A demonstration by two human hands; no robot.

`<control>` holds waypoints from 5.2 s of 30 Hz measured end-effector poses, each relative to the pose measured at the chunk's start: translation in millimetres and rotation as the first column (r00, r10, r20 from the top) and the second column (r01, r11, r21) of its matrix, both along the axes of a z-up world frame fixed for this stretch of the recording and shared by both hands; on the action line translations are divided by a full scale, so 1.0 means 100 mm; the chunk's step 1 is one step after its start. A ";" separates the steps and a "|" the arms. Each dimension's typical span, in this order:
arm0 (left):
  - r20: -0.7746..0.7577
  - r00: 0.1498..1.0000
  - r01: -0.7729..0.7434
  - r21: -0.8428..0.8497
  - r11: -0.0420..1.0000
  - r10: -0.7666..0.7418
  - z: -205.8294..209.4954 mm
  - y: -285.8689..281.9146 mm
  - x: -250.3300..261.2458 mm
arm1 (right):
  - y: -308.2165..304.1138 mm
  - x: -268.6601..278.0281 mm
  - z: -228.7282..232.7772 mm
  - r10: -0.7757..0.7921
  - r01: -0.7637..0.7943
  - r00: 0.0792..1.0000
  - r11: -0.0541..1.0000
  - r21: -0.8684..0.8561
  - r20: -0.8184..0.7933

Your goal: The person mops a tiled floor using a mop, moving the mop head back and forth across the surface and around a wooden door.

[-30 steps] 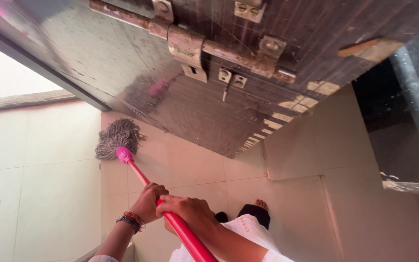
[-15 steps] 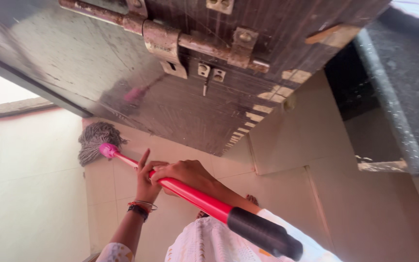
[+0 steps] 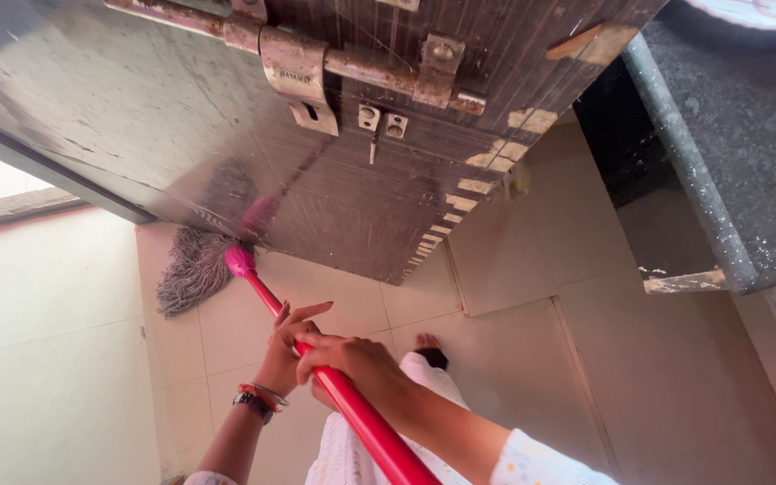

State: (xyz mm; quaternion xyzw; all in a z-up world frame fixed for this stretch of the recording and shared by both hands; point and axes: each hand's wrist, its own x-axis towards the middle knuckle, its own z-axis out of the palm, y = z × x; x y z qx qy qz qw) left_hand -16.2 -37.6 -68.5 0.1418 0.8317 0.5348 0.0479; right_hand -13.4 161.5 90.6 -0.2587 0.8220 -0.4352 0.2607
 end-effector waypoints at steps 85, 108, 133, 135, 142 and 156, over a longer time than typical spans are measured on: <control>-0.054 0.998 -0.015 -0.392 0.920 -0.007 -0.49 -0.55 -0.15 | -0.45 -0.10 -1.41 -0.012 0.011 1.000 0.998 -0.067 -0.014; 0.258 0.963 0.094 -0.579 0.810 0.073 -0.47 -0.63 0.33 | -0.60 0.20 -1.29 0.007 -0.005 0.999 0.999 -0.039 0.044; 0.058 0.832 -0.325 -0.756 0.568 0.552 -0.38 -0.35 -0.39 | -0.54 -0.58 -1.14 -0.167 0.167 0.986 0.960 -0.225 0.018; 0.087 0.911 -0.261 -0.635 0.727 0.403 -0.38 -0.31 -0.35 | -0.53 -0.54 -1.14 -0.166 0.164 0.986 0.963 -0.213 0.008; -0.069 0.837 -0.542 -0.244 0.804 0.543 0.22 0.42 0.08 | -0.03 -0.18 -0.72 -0.119 0.116 0.988 0.993 -0.033 -0.099; 0.036 0.921 -0.301 -0.566 0.768 0.387 -0.95 -0.89 -0.72 | -0.84 -1.05 -1.61 -0.004 -0.005 0.994 0.996 -0.087 -0.108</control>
